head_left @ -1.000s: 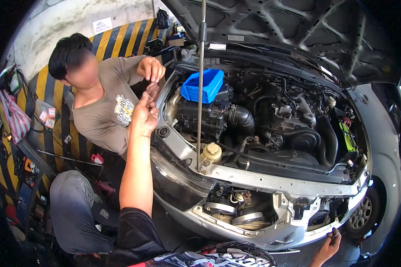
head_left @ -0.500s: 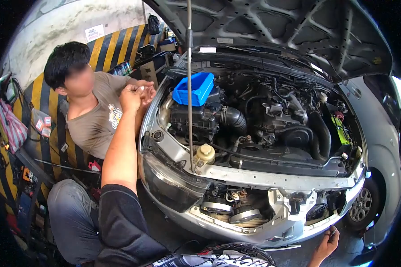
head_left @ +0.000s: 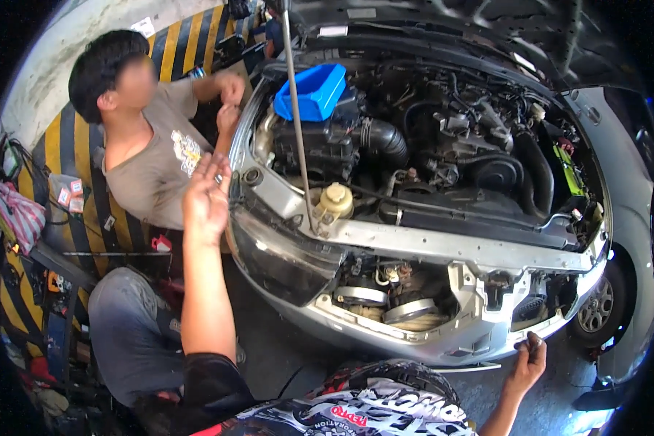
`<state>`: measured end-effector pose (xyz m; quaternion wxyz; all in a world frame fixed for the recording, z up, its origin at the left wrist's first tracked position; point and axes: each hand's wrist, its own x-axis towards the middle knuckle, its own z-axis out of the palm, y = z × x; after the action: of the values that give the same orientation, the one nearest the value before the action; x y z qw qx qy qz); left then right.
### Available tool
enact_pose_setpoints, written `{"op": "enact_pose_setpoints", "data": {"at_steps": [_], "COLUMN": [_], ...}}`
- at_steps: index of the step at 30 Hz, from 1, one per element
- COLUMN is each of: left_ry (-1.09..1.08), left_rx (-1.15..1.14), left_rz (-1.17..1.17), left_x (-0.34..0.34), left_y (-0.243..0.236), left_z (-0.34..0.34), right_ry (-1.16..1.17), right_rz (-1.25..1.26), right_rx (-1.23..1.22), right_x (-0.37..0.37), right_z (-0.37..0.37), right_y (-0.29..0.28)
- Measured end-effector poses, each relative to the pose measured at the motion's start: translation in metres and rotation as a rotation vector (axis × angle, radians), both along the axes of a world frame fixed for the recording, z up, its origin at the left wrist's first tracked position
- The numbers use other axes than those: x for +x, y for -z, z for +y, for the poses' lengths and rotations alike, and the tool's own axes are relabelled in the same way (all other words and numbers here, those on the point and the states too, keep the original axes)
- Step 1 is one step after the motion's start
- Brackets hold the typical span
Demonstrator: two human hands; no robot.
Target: Replacing or repairing front-end components on a vehicle, specifically handling a horn assembly and fasteners.
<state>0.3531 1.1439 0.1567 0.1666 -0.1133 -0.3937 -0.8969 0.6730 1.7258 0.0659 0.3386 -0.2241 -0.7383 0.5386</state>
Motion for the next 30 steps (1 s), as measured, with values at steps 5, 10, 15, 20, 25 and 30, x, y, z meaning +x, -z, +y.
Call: {"op": "enact_pose_setpoints", "data": {"at_steps": [5,10,15,20,25,30], "left_ry": [-0.14,0.006,0.192,0.214,0.274,0.355], "left_rx": [-0.302,-0.407,-0.423,-0.493,-0.516,-0.511], "left_rz": [-0.043,0.093,0.16,0.246,0.241,0.251], "left_x": [0.117,0.182,0.212,0.223,0.223,0.225], "left_y": [0.045,0.084,0.08,0.084,0.089,0.09], "left_z": [0.112,0.183,0.235,0.248,0.258,0.269], "right_ry": [-0.295,-0.861,-1.131,-1.134,-1.11,-1.07], "right_rz": [-0.288,-0.467,-0.456,-0.445,-0.484,-0.389], "right_rx": [-0.076,-0.208,-0.457,-0.494,-0.739,-0.971], "right_x": [-0.036,-0.087,-0.109,-0.099,-0.089,-0.073], "right_z": [-0.056,-0.125,-0.166,-0.167,-0.157,-0.146], "right_y": [-0.026,-0.044,-0.037,-0.04,-0.039,-0.029]}}
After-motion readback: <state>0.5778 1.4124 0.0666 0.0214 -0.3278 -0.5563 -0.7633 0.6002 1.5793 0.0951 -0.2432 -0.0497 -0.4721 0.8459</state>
